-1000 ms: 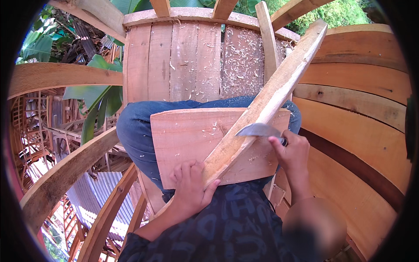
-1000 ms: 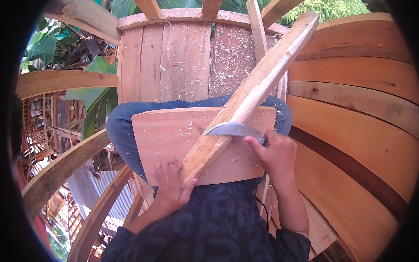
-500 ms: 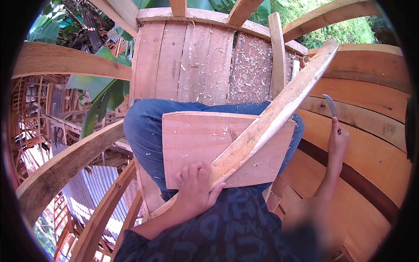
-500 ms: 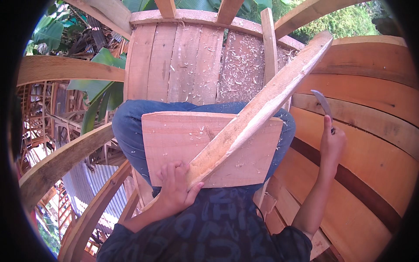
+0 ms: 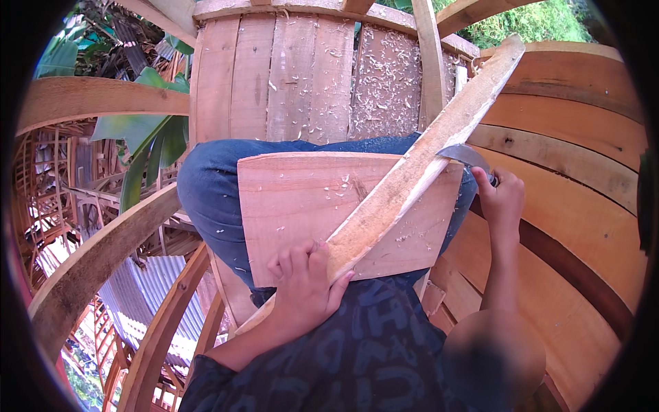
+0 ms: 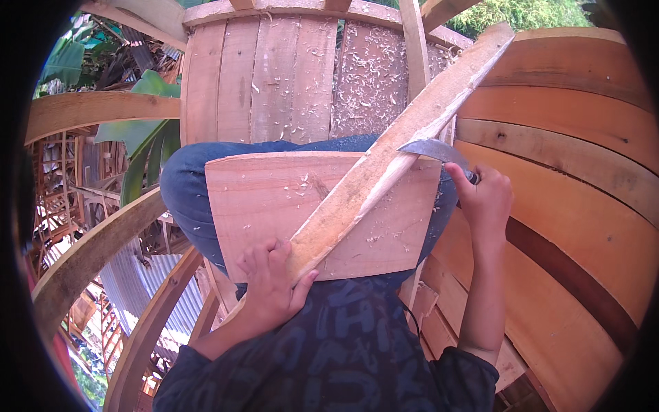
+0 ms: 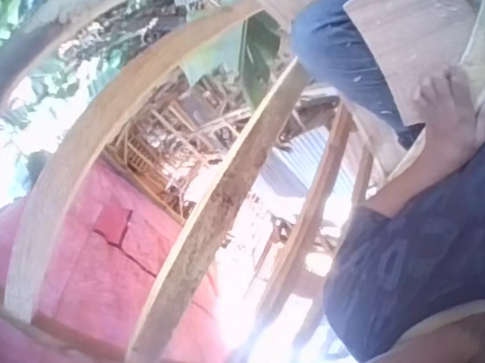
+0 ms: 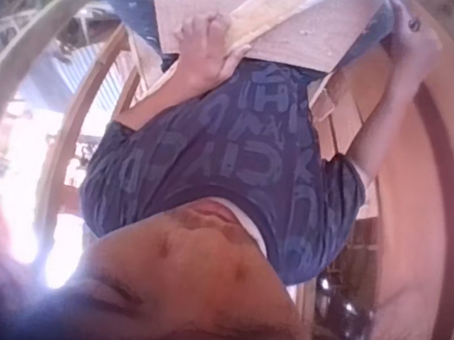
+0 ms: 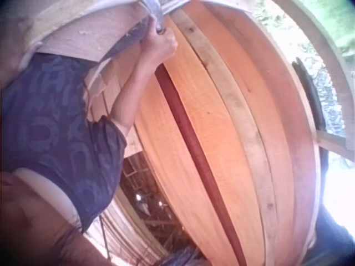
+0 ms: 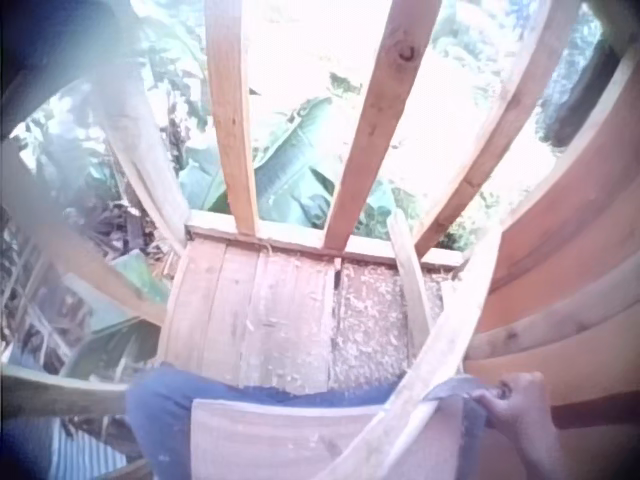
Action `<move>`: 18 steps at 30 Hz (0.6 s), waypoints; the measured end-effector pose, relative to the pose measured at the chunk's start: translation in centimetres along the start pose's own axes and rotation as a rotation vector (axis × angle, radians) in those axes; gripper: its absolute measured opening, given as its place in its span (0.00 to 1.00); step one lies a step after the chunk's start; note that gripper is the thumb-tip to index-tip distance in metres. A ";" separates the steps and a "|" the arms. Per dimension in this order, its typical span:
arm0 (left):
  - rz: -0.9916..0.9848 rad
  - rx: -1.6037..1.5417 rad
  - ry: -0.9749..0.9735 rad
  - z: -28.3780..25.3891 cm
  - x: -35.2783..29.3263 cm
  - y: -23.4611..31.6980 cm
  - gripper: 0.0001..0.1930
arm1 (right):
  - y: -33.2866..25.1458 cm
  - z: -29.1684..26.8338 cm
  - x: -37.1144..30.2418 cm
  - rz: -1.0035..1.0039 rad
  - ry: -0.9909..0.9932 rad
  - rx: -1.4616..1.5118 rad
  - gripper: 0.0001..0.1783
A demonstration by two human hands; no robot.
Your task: The person carves a long wooden plank using a curved knife while seated on a wooden platform. They repeatedly shave thin layers from the plank's surface, rotating it to work different sides. Wood shavings accumulate on the plank and the platform.
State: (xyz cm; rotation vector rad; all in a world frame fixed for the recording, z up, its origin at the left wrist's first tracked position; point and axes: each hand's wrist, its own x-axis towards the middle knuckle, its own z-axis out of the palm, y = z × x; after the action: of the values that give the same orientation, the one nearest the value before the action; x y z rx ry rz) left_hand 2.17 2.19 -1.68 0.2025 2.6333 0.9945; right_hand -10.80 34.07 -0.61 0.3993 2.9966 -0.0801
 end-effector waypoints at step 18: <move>0.010 -0.025 -0.008 -0.3 0.2 -0.5 0.29 | -3.4 0.6 -5.2 -0.190 -0.014 0.224 0.35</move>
State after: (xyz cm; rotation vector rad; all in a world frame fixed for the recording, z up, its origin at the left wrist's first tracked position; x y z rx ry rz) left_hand 1.90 1.67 -1.88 0.2140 2.6139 1.0276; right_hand -6.65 29.38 -0.43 0.1321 3.0115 -0.4357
